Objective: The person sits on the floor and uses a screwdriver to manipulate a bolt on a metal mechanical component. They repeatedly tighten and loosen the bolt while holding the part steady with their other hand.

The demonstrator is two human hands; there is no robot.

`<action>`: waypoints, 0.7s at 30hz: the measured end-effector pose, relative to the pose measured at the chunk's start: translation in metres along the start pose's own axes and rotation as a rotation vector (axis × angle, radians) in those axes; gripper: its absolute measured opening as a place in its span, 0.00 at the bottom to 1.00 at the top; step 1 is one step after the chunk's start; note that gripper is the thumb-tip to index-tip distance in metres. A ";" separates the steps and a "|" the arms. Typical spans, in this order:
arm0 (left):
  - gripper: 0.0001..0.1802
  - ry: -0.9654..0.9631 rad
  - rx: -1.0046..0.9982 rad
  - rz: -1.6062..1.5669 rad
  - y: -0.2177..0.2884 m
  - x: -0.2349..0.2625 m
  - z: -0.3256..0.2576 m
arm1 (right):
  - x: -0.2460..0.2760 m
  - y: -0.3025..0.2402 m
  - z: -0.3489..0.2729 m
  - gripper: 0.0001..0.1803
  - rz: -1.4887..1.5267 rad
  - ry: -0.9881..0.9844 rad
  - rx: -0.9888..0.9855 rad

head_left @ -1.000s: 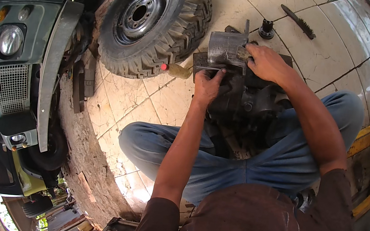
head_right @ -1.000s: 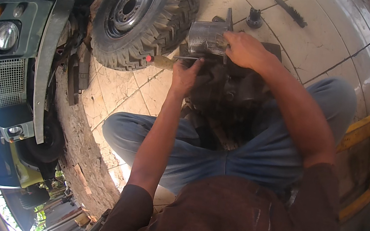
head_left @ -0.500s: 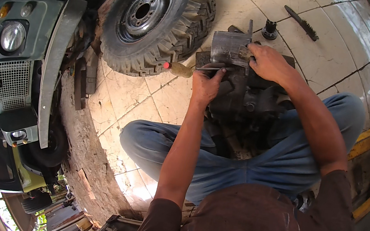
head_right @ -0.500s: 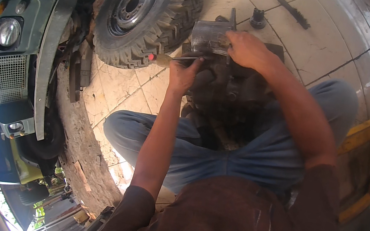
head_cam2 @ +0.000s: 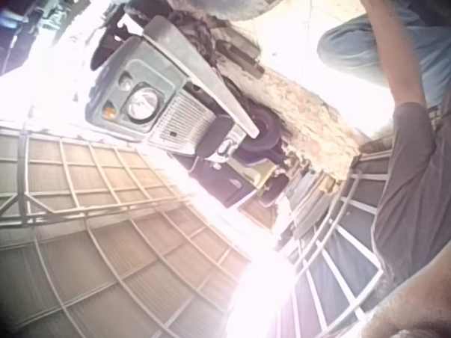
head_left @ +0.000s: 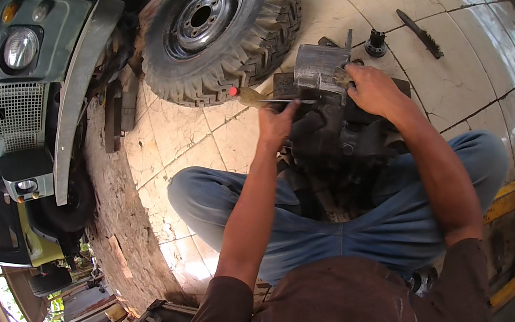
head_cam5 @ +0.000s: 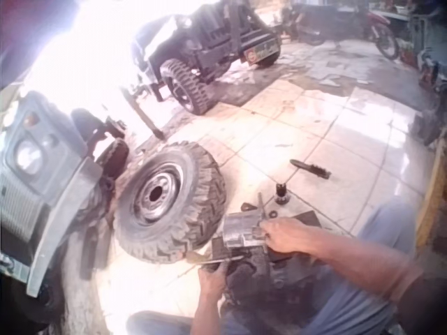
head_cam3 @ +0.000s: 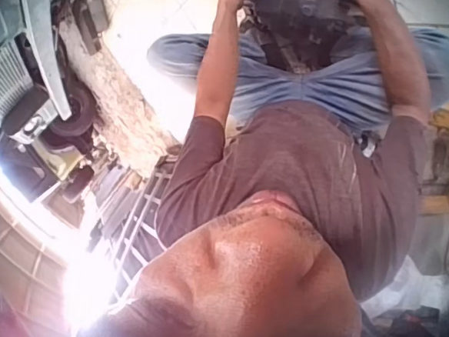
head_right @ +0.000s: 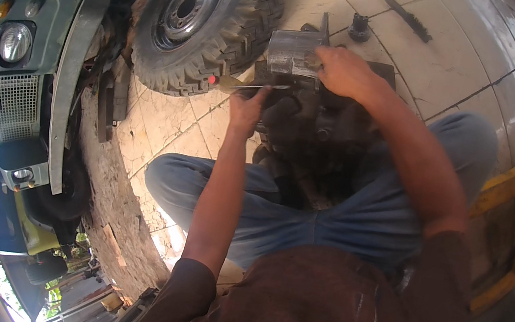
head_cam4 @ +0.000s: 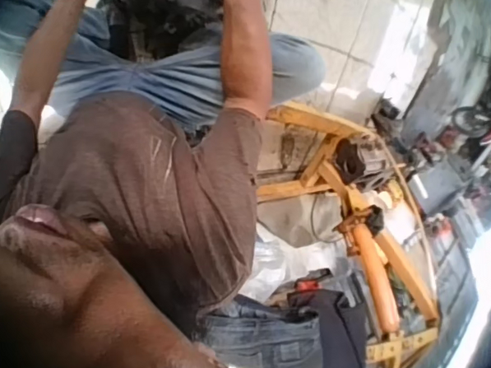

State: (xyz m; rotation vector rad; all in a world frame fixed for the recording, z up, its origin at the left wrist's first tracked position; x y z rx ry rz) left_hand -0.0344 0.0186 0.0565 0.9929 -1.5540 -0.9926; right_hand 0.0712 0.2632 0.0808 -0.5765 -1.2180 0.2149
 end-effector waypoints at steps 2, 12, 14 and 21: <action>0.14 0.099 0.150 -0.259 -0.013 0.022 0.017 | -0.004 0.002 -0.001 0.22 0.008 -0.025 0.014; 0.17 0.007 0.076 -0.204 -0.028 0.009 0.016 | 0.005 -0.007 -0.002 0.24 0.003 -0.053 -0.002; 0.16 0.184 0.284 -0.450 -0.038 0.027 0.027 | -0.003 -0.001 -0.005 0.20 0.010 0.033 0.042; 0.16 -0.065 0.266 -0.429 -0.029 0.013 0.021 | 0.000 -0.004 -0.005 0.18 0.011 0.011 -0.015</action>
Point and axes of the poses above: each hand's wrist, its own z-axis towards the middle knuckle, its own x-axis out of the back of the hand, y = z × x, the point moved 1 cm from there along z, towards the middle knuckle, and after that the axes turned 15 degrees about y, right-handed, at the moved point
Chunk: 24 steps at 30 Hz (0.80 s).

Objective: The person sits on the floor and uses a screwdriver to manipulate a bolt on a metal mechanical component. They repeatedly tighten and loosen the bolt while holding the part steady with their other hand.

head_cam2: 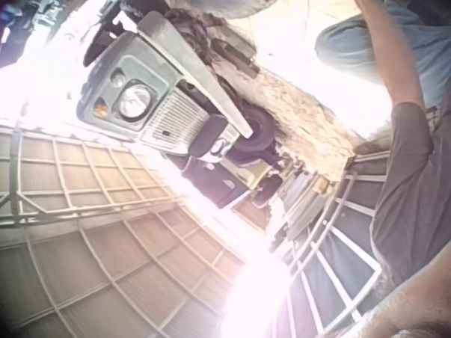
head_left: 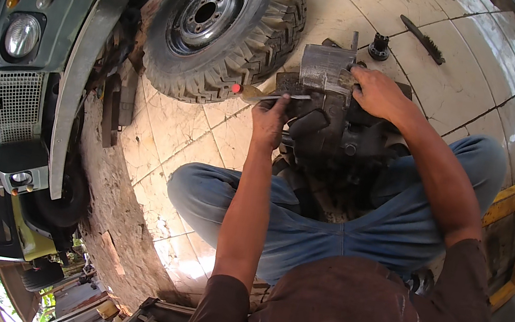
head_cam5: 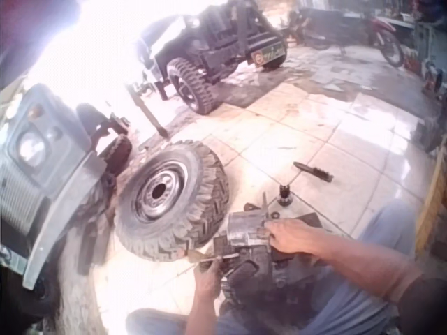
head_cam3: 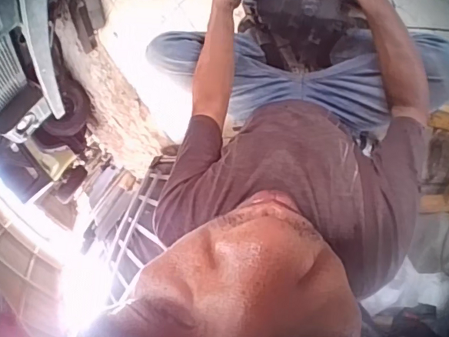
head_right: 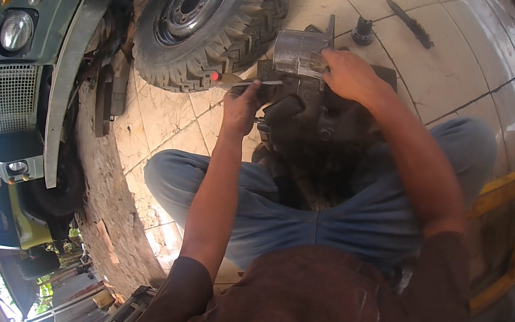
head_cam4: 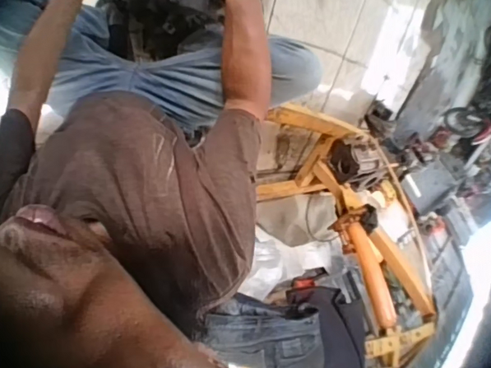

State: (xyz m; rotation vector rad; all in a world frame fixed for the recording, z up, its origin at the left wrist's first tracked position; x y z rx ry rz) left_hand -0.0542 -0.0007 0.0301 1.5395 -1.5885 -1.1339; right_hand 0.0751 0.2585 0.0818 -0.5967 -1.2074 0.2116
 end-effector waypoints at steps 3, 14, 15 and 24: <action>0.13 0.191 -0.078 0.005 -0.012 0.011 0.010 | 0.002 -0.005 0.003 0.18 -0.016 -0.035 -0.013; 0.17 -0.016 -0.057 0.039 -0.004 -0.006 0.007 | 0.002 -0.001 0.003 0.18 -0.004 -0.026 0.008; 0.16 0.101 -0.058 -0.109 -0.008 0.000 0.012 | 0.001 -0.001 0.004 0.18 0.002 -0.019 0.014; 0.15 0.019 -0.021 -0.042 0.011 -0.005 0.011 | 0.004 0.000 0.006 0.17 -0.017 -0.032 -0.021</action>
Point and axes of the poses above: each hand's wrist, its own z-axis towards the middle knuckle, its own x-axis out of the back of the hand, y = z × x, the point moved 1 cm from there along z, towards the middle knuckle, and after that the axes turned 15 degrees about y, right-handed, at the moved point
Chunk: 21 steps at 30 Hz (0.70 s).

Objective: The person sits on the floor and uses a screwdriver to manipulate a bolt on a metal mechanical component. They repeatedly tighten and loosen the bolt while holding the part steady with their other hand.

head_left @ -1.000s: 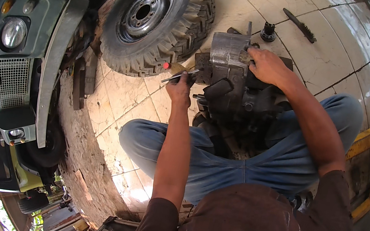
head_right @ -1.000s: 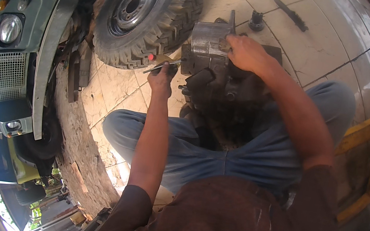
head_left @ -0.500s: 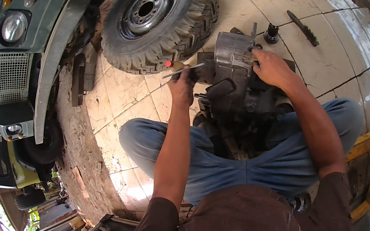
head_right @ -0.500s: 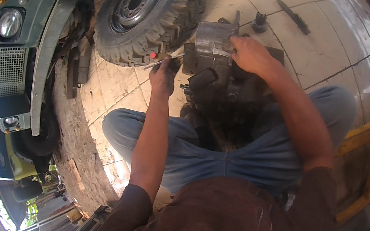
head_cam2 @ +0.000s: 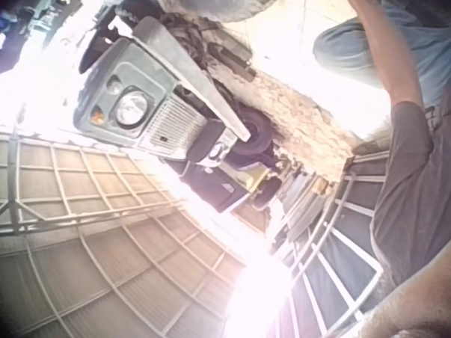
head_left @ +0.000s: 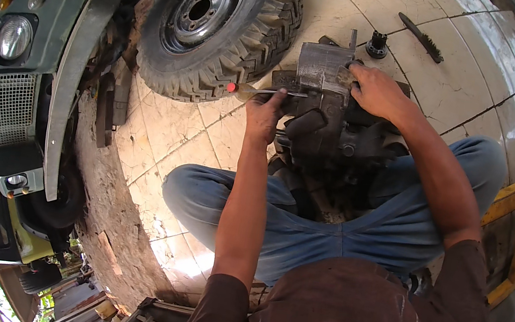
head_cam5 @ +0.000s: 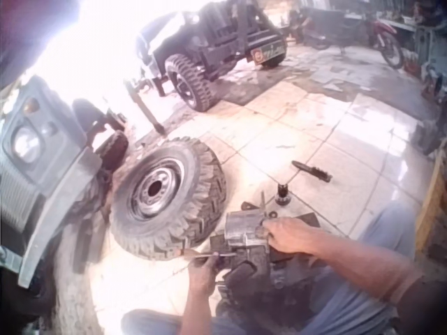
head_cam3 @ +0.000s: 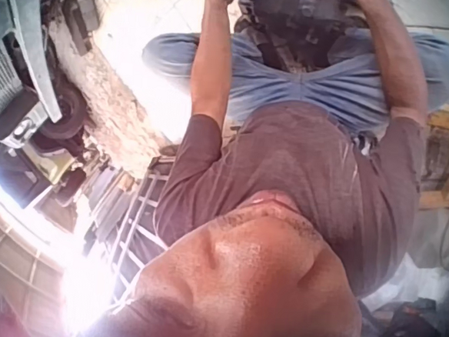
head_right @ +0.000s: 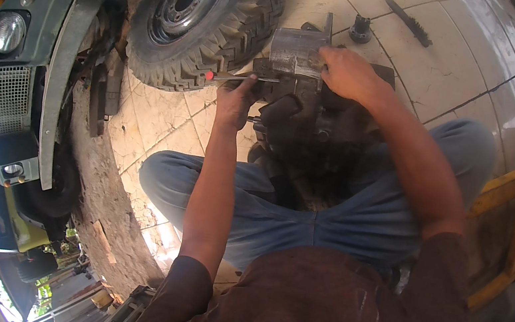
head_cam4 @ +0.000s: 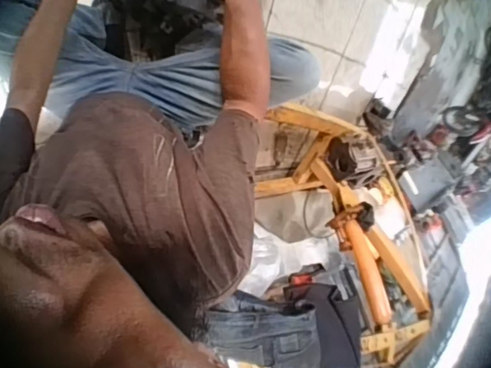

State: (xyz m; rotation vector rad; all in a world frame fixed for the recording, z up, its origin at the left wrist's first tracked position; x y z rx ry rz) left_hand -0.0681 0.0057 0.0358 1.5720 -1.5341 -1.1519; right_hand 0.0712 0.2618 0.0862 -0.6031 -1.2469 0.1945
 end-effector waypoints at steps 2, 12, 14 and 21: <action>0.16 -0.022 -0.072 0.137 -0.004 -0.007 -0.001 | 0.000 -0.002 0.002 0.17 0.002 -0.008 0.006; 0.13 0.097 -0.023 -0.089 0.010 -0.002 -0.002 | -0.005 0.006 0.002 0.18 -0.017 0.027 0.008; 0.13 0.012 -0.024 -0.006 0.012 -0.007 -0.007 | -0.007 0.003 0.004 0.17 -0.013 0.037 0.033; 0.12 0.271 -0.185 -0.233 0.017 0.012 0.004 | -0.008 0.003 0.002 0.16 -0.002 0.044 0.039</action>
Point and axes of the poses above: each hand's wrist, its own z-axis towards the middle knuckle, its own x-axis out of the back of the hand, y = z × x, the point moved 1 cm from there along z, towards the middle knuckle, and after that the axes turned 15 degrees about y, right-handed, at the moved point
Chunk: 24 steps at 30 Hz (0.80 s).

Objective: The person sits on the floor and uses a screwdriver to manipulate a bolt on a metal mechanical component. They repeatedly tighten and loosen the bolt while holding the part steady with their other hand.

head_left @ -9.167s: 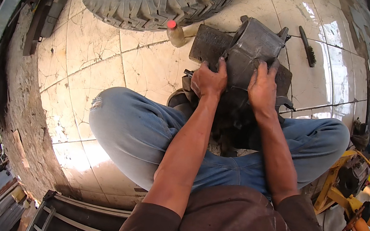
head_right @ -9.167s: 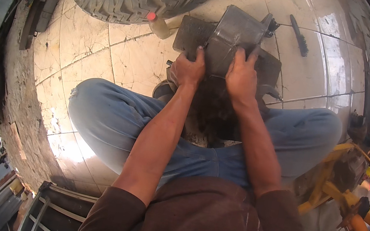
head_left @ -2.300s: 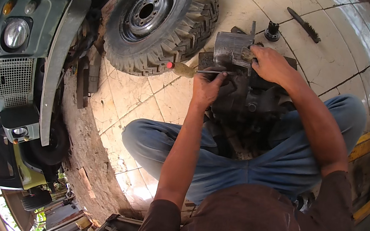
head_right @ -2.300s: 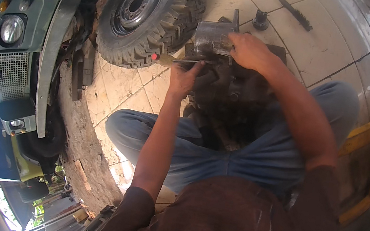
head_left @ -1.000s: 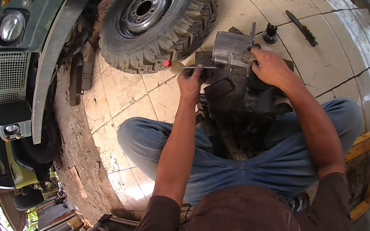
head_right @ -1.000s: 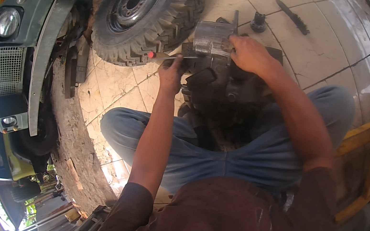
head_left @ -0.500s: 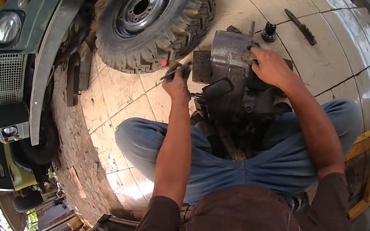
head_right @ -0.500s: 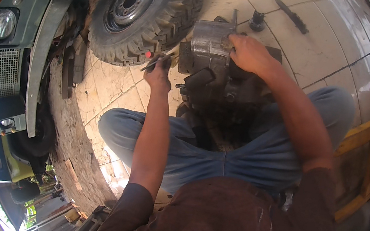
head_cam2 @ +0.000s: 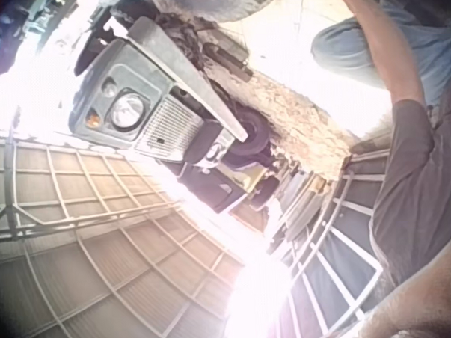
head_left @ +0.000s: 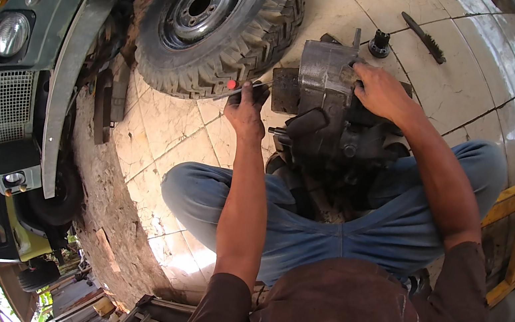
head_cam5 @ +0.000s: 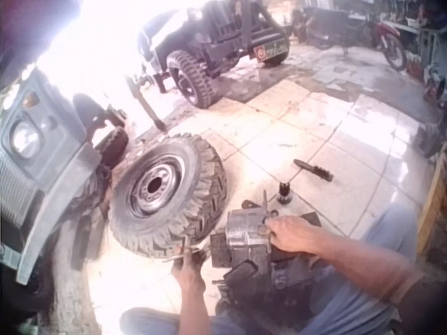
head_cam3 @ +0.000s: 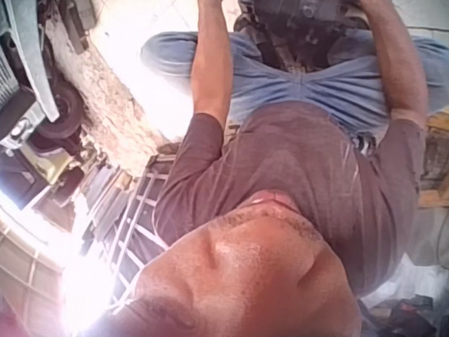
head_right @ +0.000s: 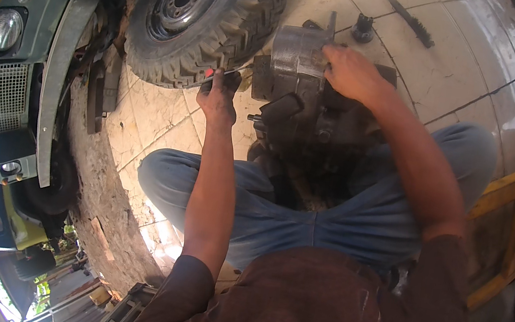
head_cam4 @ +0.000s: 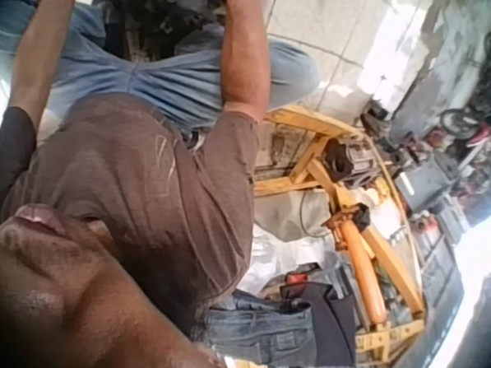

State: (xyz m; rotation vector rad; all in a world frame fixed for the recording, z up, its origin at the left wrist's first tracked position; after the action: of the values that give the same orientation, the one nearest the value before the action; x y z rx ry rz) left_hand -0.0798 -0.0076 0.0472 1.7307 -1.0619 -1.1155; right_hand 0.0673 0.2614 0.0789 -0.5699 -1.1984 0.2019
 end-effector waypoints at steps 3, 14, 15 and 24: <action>0.13 -0.151 -0.056 0.012 0.007 -0.021 -0.019 | 0.002 0.003 0.002 0.23 -0.012 -0.046 -0.014; 0.14 0.122 -0.385 0.442 -0.015 0.021 0.007 | -0.008 -0.010 0.005 0.18 -0.012 0.074 0.020; 0.15 0.084 -0.422 0.526 -0.016 0.021 0.004 | -0.008 -0.013 0.008 0.18 -0.024 0.069 0.012; 0.14 -0.133 -0.609 0.860 -0.044 0.024 -0.022 | -0.032 -0.062 0.060 0.24 -0.003 -0.096 -0.014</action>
State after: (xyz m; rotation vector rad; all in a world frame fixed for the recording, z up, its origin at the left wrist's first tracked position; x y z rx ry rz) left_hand -0.0431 -0.0117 0.0065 0.6099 -1.2030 -0.8503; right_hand -0.0088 0.2138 0.0999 -0.5762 -1.2940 0.2204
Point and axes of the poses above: each hand's wrist, its own z-axis towards the middle knuckle, its own x-axis out of the back of the hand, y = z × x, the point moved 1 cm from there along z, towards the middle knuckle, and after that the axes turned 15 degrees about y, right-handed, at the moved point
